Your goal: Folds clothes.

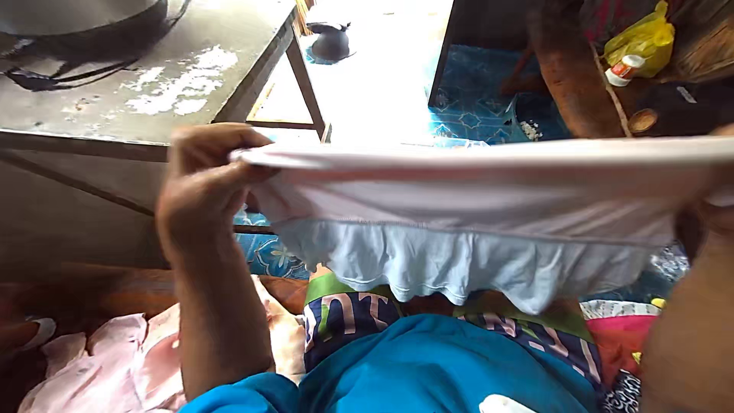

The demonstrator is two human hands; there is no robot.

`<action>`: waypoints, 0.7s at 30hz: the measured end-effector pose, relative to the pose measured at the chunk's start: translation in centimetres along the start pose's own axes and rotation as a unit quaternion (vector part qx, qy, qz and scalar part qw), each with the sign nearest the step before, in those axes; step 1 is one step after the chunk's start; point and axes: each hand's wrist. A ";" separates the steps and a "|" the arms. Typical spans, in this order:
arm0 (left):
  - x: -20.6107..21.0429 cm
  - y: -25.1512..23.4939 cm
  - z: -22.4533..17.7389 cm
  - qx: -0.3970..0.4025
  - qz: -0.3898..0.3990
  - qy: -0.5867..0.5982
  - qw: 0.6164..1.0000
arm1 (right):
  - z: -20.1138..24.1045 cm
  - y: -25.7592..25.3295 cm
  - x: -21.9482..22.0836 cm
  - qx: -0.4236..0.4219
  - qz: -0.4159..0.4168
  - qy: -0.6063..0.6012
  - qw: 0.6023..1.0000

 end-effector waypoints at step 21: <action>20.4 2.2 4.5 -0.239 0.133 0.263 0.925 | 0.7 3.1 19.0 0.273 0.133 0.064 0.951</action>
Point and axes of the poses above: each hand's wrist, its own y-axis away from the middle knuckle, its own x-axis out of the palm, z = x × y, and after that the axes turned 6 degrees about x, right-handed
